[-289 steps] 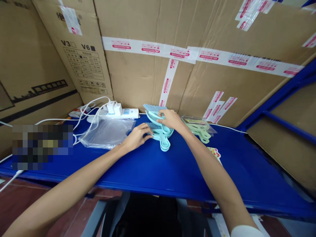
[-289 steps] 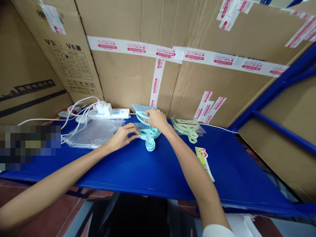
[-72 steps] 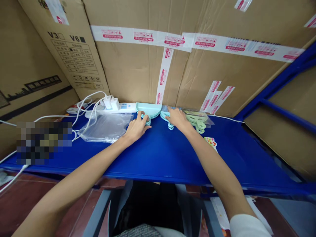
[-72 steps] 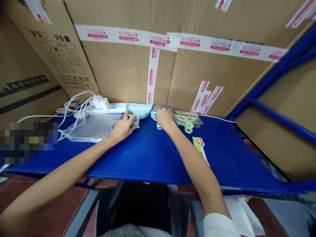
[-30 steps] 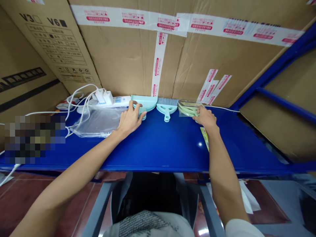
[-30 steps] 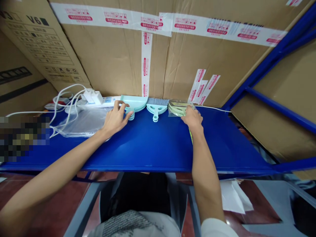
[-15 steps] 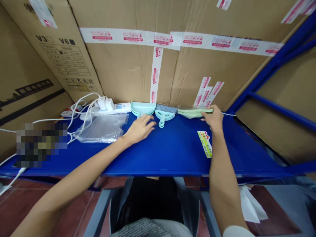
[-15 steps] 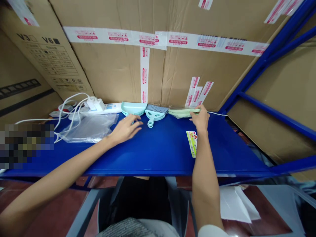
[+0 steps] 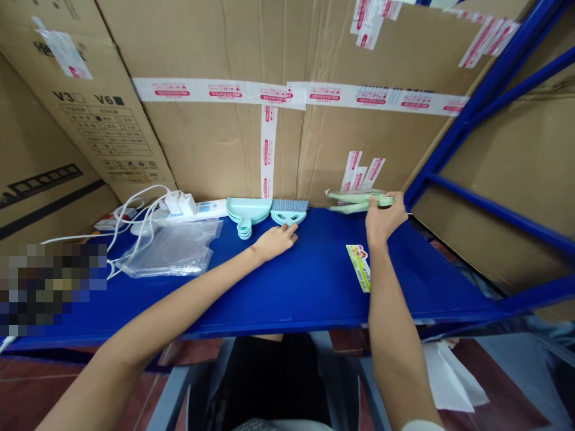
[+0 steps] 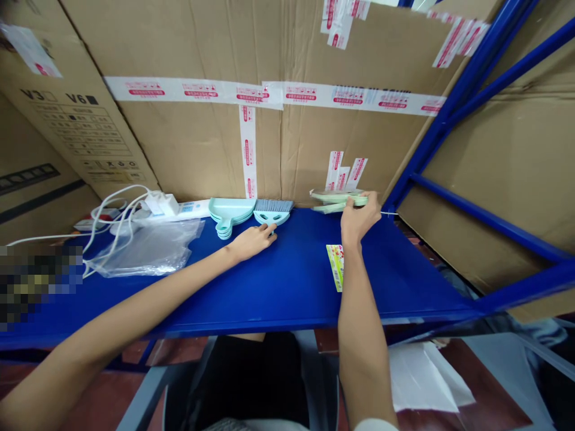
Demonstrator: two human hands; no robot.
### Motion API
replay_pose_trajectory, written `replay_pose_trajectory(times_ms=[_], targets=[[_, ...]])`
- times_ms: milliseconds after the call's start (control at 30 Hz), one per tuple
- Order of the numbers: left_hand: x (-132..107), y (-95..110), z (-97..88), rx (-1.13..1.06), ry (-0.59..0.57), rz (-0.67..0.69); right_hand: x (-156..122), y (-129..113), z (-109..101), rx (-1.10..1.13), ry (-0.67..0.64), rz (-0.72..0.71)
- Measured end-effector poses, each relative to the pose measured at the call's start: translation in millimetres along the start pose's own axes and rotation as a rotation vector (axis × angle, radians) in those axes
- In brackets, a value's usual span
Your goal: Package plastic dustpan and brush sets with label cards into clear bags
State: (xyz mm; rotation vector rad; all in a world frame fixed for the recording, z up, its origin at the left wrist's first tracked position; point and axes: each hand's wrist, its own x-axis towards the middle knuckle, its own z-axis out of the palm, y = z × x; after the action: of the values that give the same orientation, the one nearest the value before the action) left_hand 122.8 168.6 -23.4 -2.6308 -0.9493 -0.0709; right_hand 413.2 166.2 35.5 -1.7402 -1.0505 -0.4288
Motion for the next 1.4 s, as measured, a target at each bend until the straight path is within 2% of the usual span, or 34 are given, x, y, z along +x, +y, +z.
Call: replay_pose_trajectory(times_ms=[100,200,267,367,467,567,667,733,800,833,933,967,1067,1167,1267,1400], targets=[[7.8,1.4,1.1,-0.022,0.001,-0.019,-0.3,-3.9,-8.9,0.035,0.097,-0.018],[12.2,-2.7,1.2,-0.07,0.0,-0.038,0.9,-7.2,-12.9,0.205,0.123,-0.006],[14.0,-5.7,0.7,-0.114,0.001,-0.045,3.2,-8.9,-10.2,0.4,0.109,0.018],[15.7,-5.9,-0.5,-0.186,0.02,-0.058,6.8,-12.2,1.1,0.827,0.131,0.049],[13.3,-5.3,-3.9,-0.272,0.081,-0.097,5.3,-18.3,12.7,1.26,0.029,0.087],[0.5,-16.8,-11.6,-0.408,0.226,-0.192,-2.5,-26.5,17.3,1.471,-0.15,0.139],[-23.1,-42.1,-22.2,-0.609,0.429,-0.329,-13.6,-35.2,16.7,1.523,-0.283,0.188],[-40.5,-58.0,-28.1,-0.898,0.616,-0.398,-21.6,-41.3,16.1,1.55,-0.387,0.19],[-55.5,-66.2,-31.0,-1.213,0.727,-0.428,-30.3,-47.3,16.6,1.576,-0.482,0.167],[-61.6,-66.9,-30.8,-1.338,0.725,-0.438,-34.8,-50.1,17.4,1.581,-0.526,0.155],[-74.0,-59.6,-24.3,-1.545,0.59,-0.486,-48.0,-56.8,21.3,1.567,-0.637,0.136],[-76.7,-56.2,-21.0,-1.6,0.577,-0.502,-52.0,-58.3,22.9,1.56,-0.665,0.128],[-82.8,-50.0,-11.9,-1.693,0.68,-0.506,-61.7,-61.8,27.0,1.548,-0.721,0.08],[-87.5,-49.5,-7.9,-1.676,0.795,-0.463,-68.4,-65.2,28.7,1.532,-0.735,0.034],[-89.3,-47.9,-7.4,-1.633,0.8,-0.489,-73.1,-69.1,27.9,1.514,-0.723,0.02],[-87.6,-40.2,-6.7,-1.66,0.75,-0.597,-77.8,-72.5,26.6,1.509,-0.715,0.037]])
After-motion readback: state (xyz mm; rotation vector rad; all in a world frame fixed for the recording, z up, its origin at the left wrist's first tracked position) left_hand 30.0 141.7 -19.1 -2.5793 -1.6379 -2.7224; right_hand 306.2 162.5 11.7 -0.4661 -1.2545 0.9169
